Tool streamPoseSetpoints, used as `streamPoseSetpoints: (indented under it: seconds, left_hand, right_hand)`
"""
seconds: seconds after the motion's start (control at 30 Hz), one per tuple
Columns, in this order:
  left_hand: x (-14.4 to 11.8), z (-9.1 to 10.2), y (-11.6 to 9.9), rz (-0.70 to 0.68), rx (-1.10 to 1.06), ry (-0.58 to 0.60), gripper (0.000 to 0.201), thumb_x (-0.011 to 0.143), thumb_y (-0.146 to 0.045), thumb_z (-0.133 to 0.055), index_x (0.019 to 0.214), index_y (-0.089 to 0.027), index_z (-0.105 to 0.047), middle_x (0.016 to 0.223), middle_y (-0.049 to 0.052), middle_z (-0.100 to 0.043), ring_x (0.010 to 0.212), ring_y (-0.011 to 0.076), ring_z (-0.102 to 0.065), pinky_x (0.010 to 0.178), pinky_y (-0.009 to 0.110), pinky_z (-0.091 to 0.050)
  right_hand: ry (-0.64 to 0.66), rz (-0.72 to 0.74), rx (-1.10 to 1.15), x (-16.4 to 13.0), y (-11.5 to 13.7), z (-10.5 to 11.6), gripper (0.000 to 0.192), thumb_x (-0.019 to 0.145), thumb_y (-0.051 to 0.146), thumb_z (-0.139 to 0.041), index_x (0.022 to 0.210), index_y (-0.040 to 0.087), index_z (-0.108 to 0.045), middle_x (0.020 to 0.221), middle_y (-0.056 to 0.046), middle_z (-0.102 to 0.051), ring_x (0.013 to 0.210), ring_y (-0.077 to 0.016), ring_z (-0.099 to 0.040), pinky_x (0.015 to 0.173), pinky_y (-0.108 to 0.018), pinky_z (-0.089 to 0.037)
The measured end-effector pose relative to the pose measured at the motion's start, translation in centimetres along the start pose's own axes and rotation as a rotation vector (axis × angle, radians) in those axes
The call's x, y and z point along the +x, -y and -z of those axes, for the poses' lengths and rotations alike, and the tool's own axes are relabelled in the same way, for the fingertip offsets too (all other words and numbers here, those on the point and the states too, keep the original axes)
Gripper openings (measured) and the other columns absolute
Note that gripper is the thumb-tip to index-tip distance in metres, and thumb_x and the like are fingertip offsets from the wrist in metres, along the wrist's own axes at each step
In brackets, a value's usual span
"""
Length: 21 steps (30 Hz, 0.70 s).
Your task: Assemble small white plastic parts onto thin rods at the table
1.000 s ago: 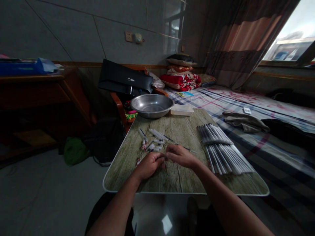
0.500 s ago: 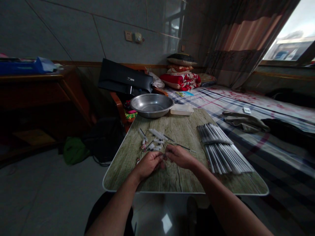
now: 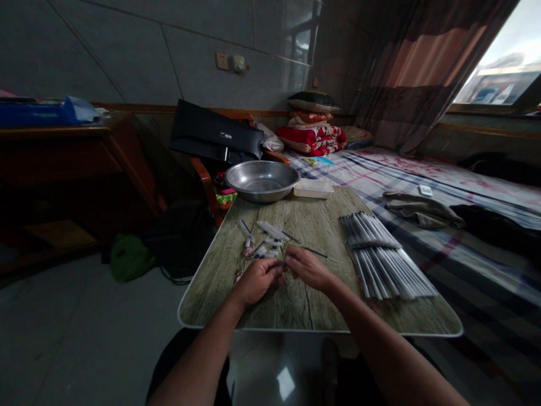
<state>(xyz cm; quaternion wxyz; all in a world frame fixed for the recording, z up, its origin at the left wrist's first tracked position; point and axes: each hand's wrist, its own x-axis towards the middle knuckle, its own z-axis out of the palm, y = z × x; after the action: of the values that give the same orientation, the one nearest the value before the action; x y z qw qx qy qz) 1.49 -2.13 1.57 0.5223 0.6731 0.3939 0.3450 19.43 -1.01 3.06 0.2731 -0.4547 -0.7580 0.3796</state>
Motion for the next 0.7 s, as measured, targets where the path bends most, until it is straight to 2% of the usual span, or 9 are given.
streamPoseSetpoints:
  seconds: [0.23, 0.33, 0.4, 0.47, 0.57, 0.63, 0.7]
  left_hand:
    - [0.0, 0.3, 0.4, -0.048, 0.140, -0.034, 0.022, 0.086, -0.030, -0.053, 0.075, -0.018, -0.069, 0.064, 0.001, -0.065, 0.061, 0.0160, -0.056, 0.062, 0.026, -0.038]
    - [0.0, 0.5, 0.7, -0.076, 0.131, -0.094, 0.019, 0.083, -0.029, -0.058, 0.073, -0.020, -0.071, 0.064, 0.002, -0.066, 0.063, 0.0172, -0.058, 0.065, 0.026, -0.039]
    - [0.2, 0.8, 0.9, -0.078, 0.037, -0.179, 0.013, 0.079, -0.028, -0.064, 0.076, -0.020, -0.074, 0.067, 0.003, -0.068, 0.067, 0.0179, -0.059, 0.067, 0.027, -0.041]
    - [0.4, 1.3, 1.0, -0.062, -0.098, -0.321, 0.013, 0.075, -0.030, -0.069, 0.079, -0.019, -0.074, 0.072, 0.004, -0.070, 0.069, 0.0176, -0.060, 0.068, 0.026, -0.042]
    - [0.7, 2.4, 1.2, -0.022, -0.331, -0.557, 0.021, 0.071, -0.036, -0.072, 0.079, -0.016, -0.073, 0.076, 0.004, -0.070, 0.071, 0.0155, -0.061, 0.068, 0.024, -0.044]
    - [0.8, 3.1, 1.3, 0.008, -0.480, -0.654, 0.027, 0.069, -0.040, -0.074, 0.078, -0.015, -0.071, 0.073, 0.003, -0.068, 0.065, 0.0126, -0.059, 0.060, 0.021, -0.043]
    - [0.8, 3.5, 1.4, 0.045, -0.584, -0.691, 0.032, 0.065, -0.043, -0.075, 0.078, -0.015, -0.070, 0.068, 0.000, -0.065, 0.053, 0.0078, -0.052, 0.048, 0.017, -0.036]
  right_hand:
    - [-0.053, -0.007, -0.174, 0.4, 0.3, -0.5, 0.020, 0.089, 0.019, -0.045, 0.069, 0.018, -0.049, 0.057, 0.004, -0.047, 0.054, -0.0087, -0.045, 0.055, -0.021, -0.030]
    - [-0.073, -0.016, -0.150, 0.7, -0.2, -0.9, 0.021, 0.090, 0.023, -0.044, 0.070, 0.018, -0.050, 0.058, 0.004, -0.048, 0.054, -0.0095, -0.046, 0.055, -0.022, -0.031]
    - [-0.089, -0.036, -0.102, 1.1, -0.6, -1.2, 0.025, 0.093, 0.028, -0.039, 0.073, 0.018, -0.052, 0.060, 0.003, -0.051, 0.055, -0.0106, -0.048, 0.055, -0.022, -0.033]
    - [-0.130, -0.027, -0.113, 1.5, -1.0, -1.4, 0.027, 0.094, 0.029, -0.037, 0.078, 0.018, -0.055, 0.067, 0.000, -0.057, 0.062, -0.0129, -0.054, 0.060, -0.024, -0.038]
    - [-0.171, 0.097, -0.286, 2.0, -1.5, -1.9, 0.020, 0.089, 0.018, -0.042, 0.093, 0.016, -0.061, 0.093, -0.007, -0.065, 0.089, -0.0189, -0.058, 0.081, -0.031, -0.042]
    - [-0.132, 0.184, -0.420, 2.1, -1.9, -2.3, 0.029, 0.084, 0.010, -0.044, 0.107, 0.016, -0.062, 0.111, -0.010, -0.063, 0.103, -0.0220, -0.054, 0.092, -0.036, -0.038]
    - [-0.082, 0.220, -0.530, 2.1, -2.3, -2.8, 0.040, 0.082, 0.006, -0.045, 0.117, 0.016, -0.060, 0.123, -0.011, -0.059, 0.109, -0.0236, -0.051, 0.095, -0.037, -0.036]
